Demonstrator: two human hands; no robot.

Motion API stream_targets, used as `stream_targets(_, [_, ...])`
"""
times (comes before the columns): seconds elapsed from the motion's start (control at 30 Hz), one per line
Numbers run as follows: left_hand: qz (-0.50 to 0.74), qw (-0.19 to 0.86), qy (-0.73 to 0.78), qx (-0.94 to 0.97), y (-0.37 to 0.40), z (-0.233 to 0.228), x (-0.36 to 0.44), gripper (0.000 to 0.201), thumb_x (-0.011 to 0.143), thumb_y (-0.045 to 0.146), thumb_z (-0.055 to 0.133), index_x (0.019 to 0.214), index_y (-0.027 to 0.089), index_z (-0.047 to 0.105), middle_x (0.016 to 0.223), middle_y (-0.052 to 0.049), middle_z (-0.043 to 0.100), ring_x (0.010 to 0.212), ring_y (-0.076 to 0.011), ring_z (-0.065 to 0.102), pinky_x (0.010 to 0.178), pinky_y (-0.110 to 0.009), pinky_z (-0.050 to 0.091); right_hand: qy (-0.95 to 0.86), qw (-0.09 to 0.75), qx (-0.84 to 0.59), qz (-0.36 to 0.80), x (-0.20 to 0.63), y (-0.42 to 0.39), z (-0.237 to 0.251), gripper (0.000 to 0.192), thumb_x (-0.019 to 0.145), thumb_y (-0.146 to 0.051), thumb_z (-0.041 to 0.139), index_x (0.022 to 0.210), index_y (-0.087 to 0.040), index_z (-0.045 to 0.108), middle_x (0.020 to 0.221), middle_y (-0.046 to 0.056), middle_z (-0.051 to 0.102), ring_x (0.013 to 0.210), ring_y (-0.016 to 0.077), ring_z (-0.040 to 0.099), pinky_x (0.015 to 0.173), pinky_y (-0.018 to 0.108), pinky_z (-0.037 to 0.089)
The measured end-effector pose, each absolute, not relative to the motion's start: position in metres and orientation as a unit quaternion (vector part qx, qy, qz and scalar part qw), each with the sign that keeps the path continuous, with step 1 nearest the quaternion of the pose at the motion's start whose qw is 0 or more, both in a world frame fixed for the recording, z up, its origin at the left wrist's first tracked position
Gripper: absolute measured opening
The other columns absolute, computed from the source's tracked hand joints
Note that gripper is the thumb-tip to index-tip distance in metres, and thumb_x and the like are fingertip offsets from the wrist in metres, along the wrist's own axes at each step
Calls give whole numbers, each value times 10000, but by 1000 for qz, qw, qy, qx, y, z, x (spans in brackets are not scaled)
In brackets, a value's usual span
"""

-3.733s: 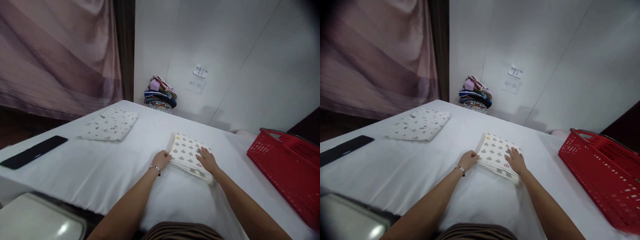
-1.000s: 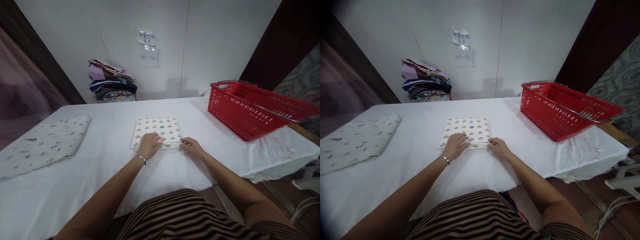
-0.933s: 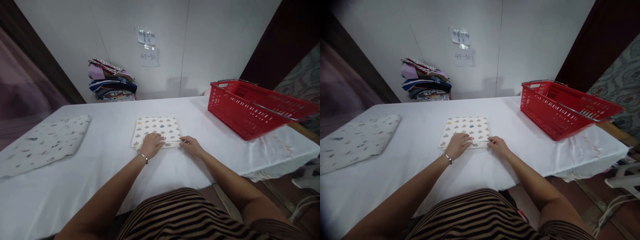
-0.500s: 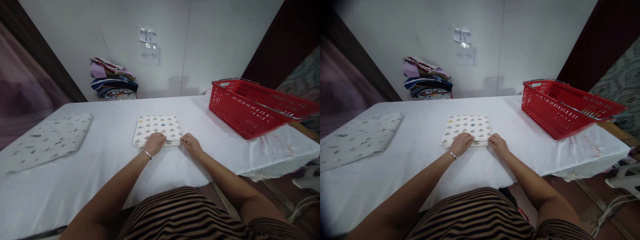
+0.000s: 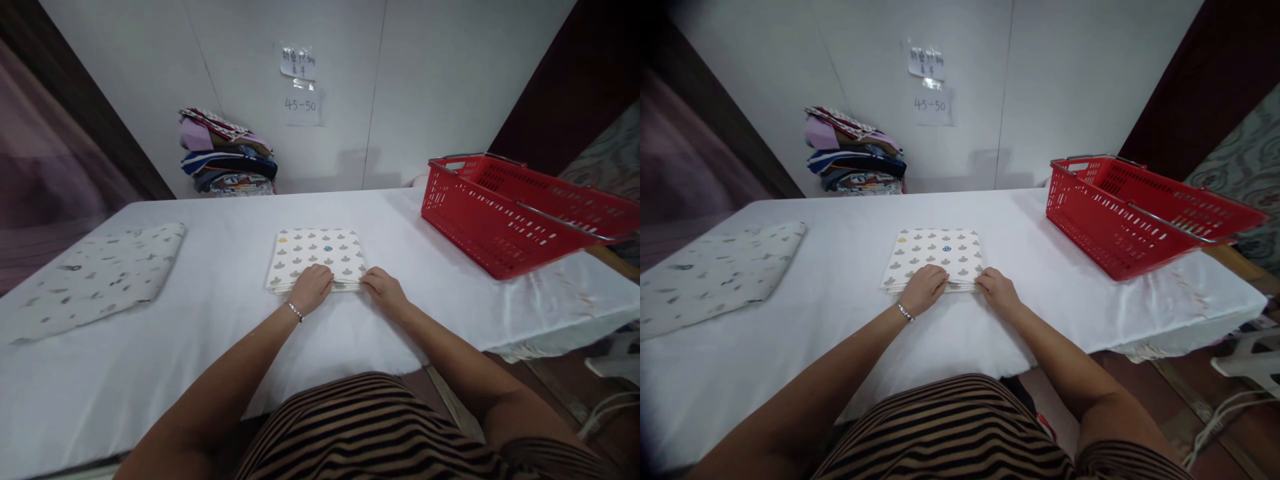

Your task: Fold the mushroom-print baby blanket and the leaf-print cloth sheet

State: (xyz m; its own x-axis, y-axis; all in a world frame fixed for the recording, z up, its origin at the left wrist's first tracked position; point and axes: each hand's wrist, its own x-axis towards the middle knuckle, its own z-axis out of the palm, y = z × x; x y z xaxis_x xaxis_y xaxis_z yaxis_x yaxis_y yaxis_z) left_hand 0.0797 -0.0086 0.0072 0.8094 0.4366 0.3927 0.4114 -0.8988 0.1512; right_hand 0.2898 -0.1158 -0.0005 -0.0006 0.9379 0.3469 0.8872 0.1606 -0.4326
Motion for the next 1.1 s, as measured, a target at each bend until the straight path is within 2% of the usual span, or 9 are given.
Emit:
stream_targets(0.13, [190,41,207,959,-8,5,77,172,889,218,390,921,187,555,990,-53,591,937,-181,503,800,-330,398,-709,292,-639,64,292,-116,-3,251,882,-266,424,970,-236,657,984,51,589,912,171,543,758,280,430])
stream_targets(0.23, [182,61,196,962,-5,5,75,167,883,273,429,955,194,557,1010,-56,591,966,-182,507,812,-332,404,-647,368,-653,140,298,-113,-3,217,838,-298,481,930,-219,660,923,36,610,807,147,563,729,271,442])
stream_targets(0.33, [181,69,193,962,-2,4,75,178,879,293,441,965,199,564,1024,-61,587,976,-185,505,828,-343,405,-521,418,-692,274,303,-107,-2,251,822,-387,491,881,-184,628,809,23,636,615,110,548,561,228,438])
stream_targets(0.43, [186,63,198,960,-2,3,76,171,881,285,437,934,196,574,997,-60,588,945,-186,502,811,-345,407,-422,397,-695,425,305,-100,2,303,828,-456,483,769,-170,563,691,18,640,411,65,448,362,188,313])
stream_targets(0.57, [182,43,205,961,-3,4,78,181,889,276,423,887,190,582,950,-60,587,904,-188,493,781,-338,408,-377,383,-677,503,301,-90,10,303,785,-429,586,645,-175,498,578,6,608,372,57,430,314,179,252])
stream_targets(0.73, [184,35,207,960,-4,6,78,176,891,258,420,872,187,580,925,-61,582,893,-191,492,772,-336,402,-351,404,-651,538,299,-85,18,259,763,-328,637,620,-175,484,502,-26,569,353,49,420,308,166,217])
stream_targets(0.9, [176,41,207,961,-6,6,79,179,890,260,422,848,183,578,911,-60,586,871,-188,495,763,-332,403,-332,307,-685,571,303,-88,15,282,762,-360,643,607,-162,516,472,-8,566,328,67,434,278,182,204])
stream_targets(1.1, [198,51,225,953,3,20,69,249,908,294,374,845,192,592,866,-45,601,843,-172,516,751,-313,410,-326,236,-696,594,305,-82,19,339,782,-430,617,643,-127,556,525,53,616,395,120,551,301,193,341])
